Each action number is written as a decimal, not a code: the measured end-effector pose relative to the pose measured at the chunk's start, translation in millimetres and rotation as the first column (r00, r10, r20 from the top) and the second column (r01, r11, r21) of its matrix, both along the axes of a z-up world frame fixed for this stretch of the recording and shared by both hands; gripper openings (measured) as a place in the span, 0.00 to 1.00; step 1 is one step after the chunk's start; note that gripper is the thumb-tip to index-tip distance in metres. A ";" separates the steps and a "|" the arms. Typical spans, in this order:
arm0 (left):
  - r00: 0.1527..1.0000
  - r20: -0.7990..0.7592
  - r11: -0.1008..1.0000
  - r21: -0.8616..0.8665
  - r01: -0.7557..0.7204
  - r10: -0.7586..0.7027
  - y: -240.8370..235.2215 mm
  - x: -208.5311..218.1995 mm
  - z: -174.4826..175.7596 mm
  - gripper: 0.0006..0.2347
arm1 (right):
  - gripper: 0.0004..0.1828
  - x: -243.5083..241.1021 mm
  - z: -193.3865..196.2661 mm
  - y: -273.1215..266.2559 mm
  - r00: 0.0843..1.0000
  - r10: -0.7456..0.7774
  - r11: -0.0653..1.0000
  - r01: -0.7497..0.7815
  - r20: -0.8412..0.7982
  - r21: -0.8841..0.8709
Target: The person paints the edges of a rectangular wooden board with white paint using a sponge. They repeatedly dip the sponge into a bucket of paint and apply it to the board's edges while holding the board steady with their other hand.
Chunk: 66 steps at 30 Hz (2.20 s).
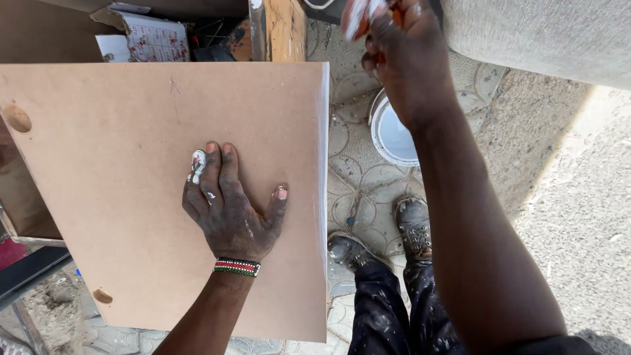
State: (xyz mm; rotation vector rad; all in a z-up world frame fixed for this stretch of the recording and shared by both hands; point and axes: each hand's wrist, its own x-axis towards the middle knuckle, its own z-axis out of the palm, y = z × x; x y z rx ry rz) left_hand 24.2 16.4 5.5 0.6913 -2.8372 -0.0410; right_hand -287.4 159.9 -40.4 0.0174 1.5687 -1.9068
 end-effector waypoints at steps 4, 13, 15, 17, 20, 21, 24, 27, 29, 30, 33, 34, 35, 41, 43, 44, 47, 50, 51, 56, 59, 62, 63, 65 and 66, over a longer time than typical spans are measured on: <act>1.000 0.011 1.000 0.029 0.000 0.000 0.7 1.7 2.9 0.40 | 0.31 108.4 23.3 41.9 0.941 0.283 0.949 -0.246 -0.187 0.198; 0.999 0.022 0.999 -0.007 0.041 -0.041 -0.2 1.9 1.5 0.42 | 0.10 227.0 42.9 80.1 0.953 0.160 0.926 -0.236 0.258 0.296; 0.998 0.037 0.999 0.001 0.042 -0.042 -1.7 6.4 -0.7 0.42 | 0.07 172.8 46.4 48.8 0.957 0.187 0.832 -0.274 0.221 0.483; 0.998 0.040 0.999 -0.004 0.042 -0.042 -1.8 5.6 -1.4 0.42 | 0.07 171.7 58.5 51.6 0.939 0.210 0.805 -0.324 0.272 0.497; 0.999 0.034 0.999 -0.006 0.036 -0.036 -0.9 3.7 0.0 0.41 | 0.08 210.5 70.0 73.1 0.915 0.261 0.751 -0.392 0.307 0.531; 0.999 0.036 0.999 0.005 0.033 -0.033 0.1 4.5 0.7 0.41 | 0.09 231.7 73.2 83.8 0.909 0.285 0.722 -0.413 0.306 0.555; 0.998 0.047 0.999 0.005 0.038 -0.038 0.4 1.4 3.8 0.42 | 0.07 245.8 60.0 75.9 0.971 0.112 0.817 -0.210 0.209 0.537; 0.999 0.036 0.999 -0.030 0.036 -0.035 2.3 1.9 3.4 0.41 | 0.09 182.6 63.1 39.6 0.988 0.080 0.829 -0.140 0.133 0.542; 0.999 0.027 0.999 -0.037 0.033 -0.032 -1.5 -0.5 -0.6 0.41 | 0.09 121.7 34.1 14.1 0.987 0.102 0.864 -0.026 -0.124 0.503; 0.999 0.023 0.999 -0.031 0.035 -0.034 -0.3 1.0 -1.5 0.41 | 0.09 94.0 20.7 3.6 0.925 0.104 0.893 0.076 -0.367 0.443; 0.999 0.045 1.000 -0.015 0.016 -0.016 -0.4 4.6 -3.9 0.41 | 0.13 28.3 23.2 -7.7 0.822 0.151 0.950 0.032 -0.549 0.309; 0.999 0.043 1.000 -0.017 0.014 -0.013 -2.6 1.2 -5.1 0.41 | 0.13 25.2 36.4 -5.9 0.820 0.153 0.951 0.030 -0.551 0.308; 0.999 0.035 1.000 -0.013 0.011 -0.011 -1.8 2.1 -4.3 0.40 | 0.10 25.7 49.6 -2.4 0.711 0.276 0.937 -0.048 -0.647 0.347; 1.000 0.023 1.000 0.004 0.001 -0.002 -1.5 3.8 -2.0 0.39 | 0.09 221.2 58.7 79.5 0.369 0.833 0.552 -0.500 -0.413 0.667; 1.000 0.021 1.000 0.010 0.003 -0.003 -1.3 2.9 -1.3 0.39 | 0.04 262.6 72.1 109.8 0.217 0.791 0.584 -0.547 -0.573 0.600; 1.000 0.017 1.000 0.009 0.005 -0.005 -1.2 3.1 -2.3 0.39 | 0.06 260.3 81.3 113.4 0.246 0.753 0.635 -0.513 -0.610 0.577; 1.000 0.023 1.000 0.008 0.006 -0.006 -2.3 3.6 -3.7 0.40 | 0.12 222.9 57.4 97.1 0.261 0.671 0.731 -0.389 -0.694 0.561; 1.000 0.027 1.000 0.001 0.013 -0.013 -3.2 1.4 -3.0 0.39 | 0.13 127.0 35.5 45.3 0.403 0.549 0.833 -0.194 -0.733 0.517; 1.000 0.021 1.000 -0.004 0.022 -0.022 -1.6 1.7 -1.5 0.38 | 0.13 90.1 33.5 26.1 0.543 0.446 0.871 -0.078 -0.712 0.486; 1.000 0.016 1.000 0.002 0.012 -0.012 -3.0 2.3 -3.2 0.38 | 0.10 55.4 16.9 29.7 0.718 0.374 0.883 -0.083 -0.587 0.461; 1.000 -0.015 1.000 -0.003 0.026 -0.026 -3.7 -0.5 3.9 0.38 | 0.04 164.7 28.3 88.2 0.822 0.530 0.825 -0.444 -0.209 0.349; 0.998 -0.049 0.998 -0.023 0.050 -0.051 -2.7 -5.4 7.1 0.37 | 0.06 231.4 32.4 143.3 0.713 0.683 0.680 -0.701 0.160 0.215; 0.996 -0.058 0.998 -0.029 0.063 -0.065 -2.1 -6.0 7.1 0.36 | 0.01 248.0 26.8 160.6 0.641 0.692 0.605 -0.766 0.331 0.219; 0.996 -0.070 0.998 -0.012 0.061 -0.061 -1.3 -4.5 7.4 0.36 | 0.03 235.0 0.7 179.3 0.752 0.549 0.681 -0.655 0.365 0.326; 0.995 -0.077 0.998 -0.005 0.067 -0.068 -2.3 -3.3 8.0 0.35 | 0.04 227.6 -12.9 186.9 0.845 0.385 0.739 -0.523 0.371 0.424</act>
